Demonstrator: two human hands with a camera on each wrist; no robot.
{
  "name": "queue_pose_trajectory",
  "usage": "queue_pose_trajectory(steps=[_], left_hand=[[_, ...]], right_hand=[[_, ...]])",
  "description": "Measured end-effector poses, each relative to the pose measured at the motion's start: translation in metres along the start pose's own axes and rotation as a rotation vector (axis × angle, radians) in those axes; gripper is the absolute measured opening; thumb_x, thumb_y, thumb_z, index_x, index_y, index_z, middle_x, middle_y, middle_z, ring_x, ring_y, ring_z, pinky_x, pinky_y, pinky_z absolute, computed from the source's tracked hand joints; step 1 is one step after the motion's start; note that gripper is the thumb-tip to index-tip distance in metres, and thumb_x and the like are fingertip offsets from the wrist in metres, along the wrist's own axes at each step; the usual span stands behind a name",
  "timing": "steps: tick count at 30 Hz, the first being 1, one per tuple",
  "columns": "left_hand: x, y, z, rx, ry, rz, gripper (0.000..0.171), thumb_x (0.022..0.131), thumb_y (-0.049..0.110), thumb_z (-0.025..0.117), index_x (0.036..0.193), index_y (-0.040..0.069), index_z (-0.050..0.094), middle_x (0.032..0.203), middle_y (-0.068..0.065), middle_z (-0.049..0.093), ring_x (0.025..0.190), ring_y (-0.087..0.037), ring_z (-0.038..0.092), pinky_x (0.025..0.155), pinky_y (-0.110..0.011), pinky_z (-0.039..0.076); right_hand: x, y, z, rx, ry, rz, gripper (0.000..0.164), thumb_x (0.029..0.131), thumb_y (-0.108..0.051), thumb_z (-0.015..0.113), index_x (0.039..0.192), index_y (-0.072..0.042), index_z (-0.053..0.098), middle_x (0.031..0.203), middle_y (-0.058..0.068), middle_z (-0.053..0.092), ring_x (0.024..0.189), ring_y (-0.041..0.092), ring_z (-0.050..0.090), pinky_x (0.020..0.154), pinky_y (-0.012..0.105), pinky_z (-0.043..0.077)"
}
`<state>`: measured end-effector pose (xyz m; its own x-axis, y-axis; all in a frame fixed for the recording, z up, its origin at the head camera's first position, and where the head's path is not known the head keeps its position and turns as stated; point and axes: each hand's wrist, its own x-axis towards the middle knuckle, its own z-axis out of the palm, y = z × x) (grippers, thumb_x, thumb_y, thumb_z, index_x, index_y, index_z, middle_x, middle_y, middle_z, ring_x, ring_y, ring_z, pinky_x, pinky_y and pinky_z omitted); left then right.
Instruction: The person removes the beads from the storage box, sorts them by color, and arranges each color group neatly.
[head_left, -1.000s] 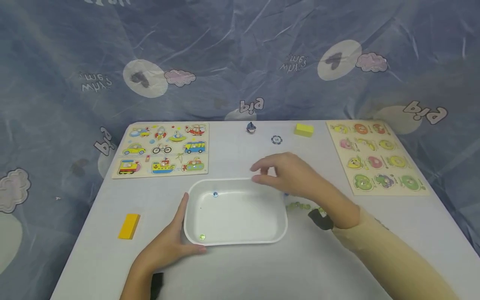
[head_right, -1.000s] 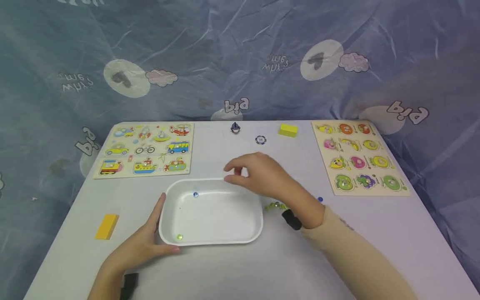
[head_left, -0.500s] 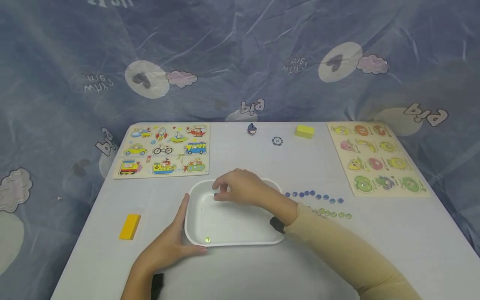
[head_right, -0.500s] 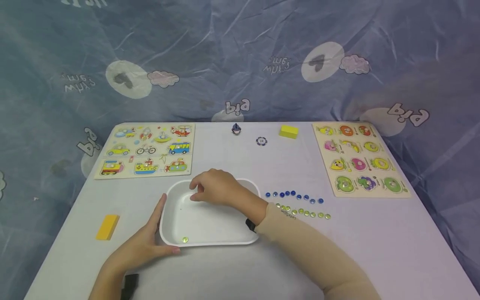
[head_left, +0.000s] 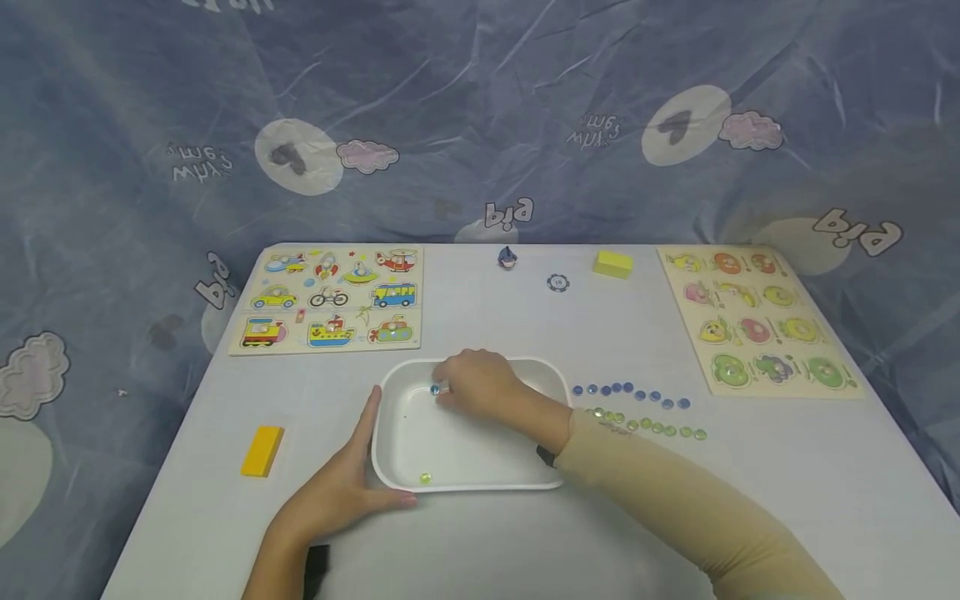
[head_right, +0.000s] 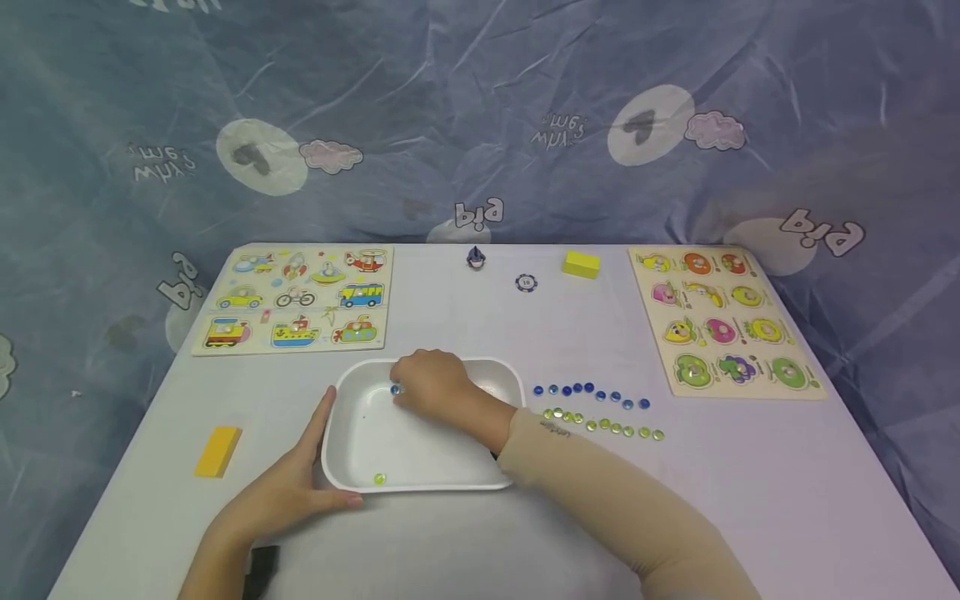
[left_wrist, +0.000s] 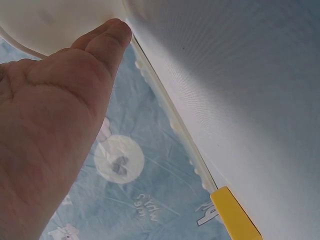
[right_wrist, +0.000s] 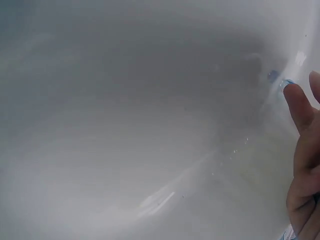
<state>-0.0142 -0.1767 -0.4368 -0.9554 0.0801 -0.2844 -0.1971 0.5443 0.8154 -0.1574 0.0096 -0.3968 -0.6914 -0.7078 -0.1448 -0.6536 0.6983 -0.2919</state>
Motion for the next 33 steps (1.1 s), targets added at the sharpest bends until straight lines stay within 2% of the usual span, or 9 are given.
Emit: queue_pose_trajectory(steps=[3, 9, 13, 16, 19, 21, 23, 26, 33], left_hand=[[0.0, 0.0, 0.0, -0.004, 0.001, 0.006, 0.139, 0.052, 0.05, 0.088, 0.149, 0.04, -0.012, 0.159, 0.014, -0.002, 0.148, -0.018, 0.009, 0.118, -0.052, 0.015], [0.0, 0.0, 0.0, -0.006, 0.002, 0.015, 0.139, 0.053, 0.049, 0.088, 0.149, 0.04, -0.012, 0.159, 0.013, -0.002, 0.148, -0.018, 0.009, 0.118, -0.052, 0.015], [0.0, 0.0, 0.0, -0.008, -0.002, 0.015, 0.139, 0.053, 0.049, 0.088, 0.149, 0.04, -0.013, 0.159, 0.013, -0.003, 0.148, -0.018, 0.008, 0.118, -0.052, 0.015], [0.0, 0.0, -0.001, -0.013, -0.005, 0.019, 0.139, 0.054, 0.048, 0.088, 0.149, 0.039, -0.012, 0.159, 0.014, -0.003, 0.148, -0.017, 0.008, 0.118, -0.052, 0.014], [0.0, 0.0, -0.001, -0.014, -0.006, 0.024, 0.138, 0.054, 0.048, 0.088, 0.149, 0.038, -0.012, 0.159, 0.014, -0.003, 0.148, -0.016, 0.008, 0.118, -0.051, 0.014], [0.0, 0.0, -0.001, -0.015, -0.008, 0.023, 0.138, 0.054, 0.048, 0.088, 0.149, 0.039, -0.012, 0.159, 0.015, -0.003, 0.148, -0.016, 0.009, 0.118, -0.051, 0.015], [0.0, 0.0, 0.0, -0.012, -0.01, 0.017, 0.138, 0.054, 0.049, 0.088, 0.149, 0.04, -0.013, 0.159, 0.015, -0.003, 0.148, -0.016, 0.009, 0.118, -0.051, 0.015], [0.001, 0.0, 0.0, -0.005, -0.008, 0.006, 0.139, 0.053, 0.05, 0.088, 0.148, 0.041, -0.013, 0.159, 0.015, -0.003, 0.148, -0.017, 0.01, 0.118, -0.052, 0.017], [0.002, -0.002, 0.0, 0.002, -0.001, -0.006, 0.14, 0.052, 0.05, 0.088, 0.148, 0.041, -0.013, 0.159, 0.011, -0.003, 0.148, -0.021, 0.011, 0.117, -0.055, 0.016]], right_hand=[[0.002, 0.0, 0.006, -0.006, 0.002, -0.006, 0.012, 0.083, -0.03, 0.071, 0.091, -0.021, 0.073, 0.066, -0.011, 0.061, 0.06, 0.009, 0.053, 0.053, 0.024, 0.041], [0.006, -0.001, 0.014, 0.001, 0.015, -0.035, 0.017, 0.084, -0.026, 0.07, 0.099, -0.019, 0.074, 0.071, -0.009, 0.064, 0.058, 0.008, 0.051, 0.052, 0.023, 0.041], [0.01, -0.004, 0.017, -0.011, 0.017, -0.047, 0.006, 0.085, -0.02, 0.067, 0.083, -0.018, 0.072, 0.059, -0.008, 0.052, 0.054, 0.009, 0.046, 0.048, 0.022, 0.037], [0.012, -0.006, 0.016, -0.016, -0.006, -0.043, 0.015, 0.086, -0.017, 0.064, 0.071, -0.017, 0.066, 0.055, -0.006, 0.049, 0.051, 0.009, 0.044, 0.046, 0.022, 0.036], [0.01, -0.008, 0.012, -0.031, -0.008, -0.062, 0.01, 0.087, -0.021, 0.065, 0.077, -0.019, 0.068, 0.061, -0.008, 0.056, 0.055, 0.008, 0.048, 0.05, 0.023, 0.04], [0.006, -0.01, 0.003, -0.021, -0.004, -0.085, 0.007, 0.087, -0.026, 0.066, 0.087, -0.021, 0.071, 0.066, -0.01, 0.06, 0.06, 0.007, 0.051, 0.053, 0.023, 0.043], [-0.002, -0.011, -0.009, -0.003, 0.014, -0.109, 0.015, 0.088, -0.032, 0.066, 0.099, -0.024, 0.071, 0.071, -0.014, 0.061, 0.065, 0.006, 0.053, 0.057, 0.023, 0.045], [-0.019, -0.014, -0.034, 0.055, 0.063, -0.14, 0.022, 0.089, -0.037, 0.064, 0.108, -0.027, 0.069, 0.072, -0.017, 0.06, 0.068, 0.004, 0.054, 0.062, 0.021, 0.046], [-0.076, 0.005, -0.083, 0.173, 0.244, -0.131, 0.022, 0.088, -0.037, 0.065, 0.108, -0.03, 0.067, 0.079, -0.02, 0.062, 0.061, 0.001, 0.052, 0.055, 0.017, 0.048]])
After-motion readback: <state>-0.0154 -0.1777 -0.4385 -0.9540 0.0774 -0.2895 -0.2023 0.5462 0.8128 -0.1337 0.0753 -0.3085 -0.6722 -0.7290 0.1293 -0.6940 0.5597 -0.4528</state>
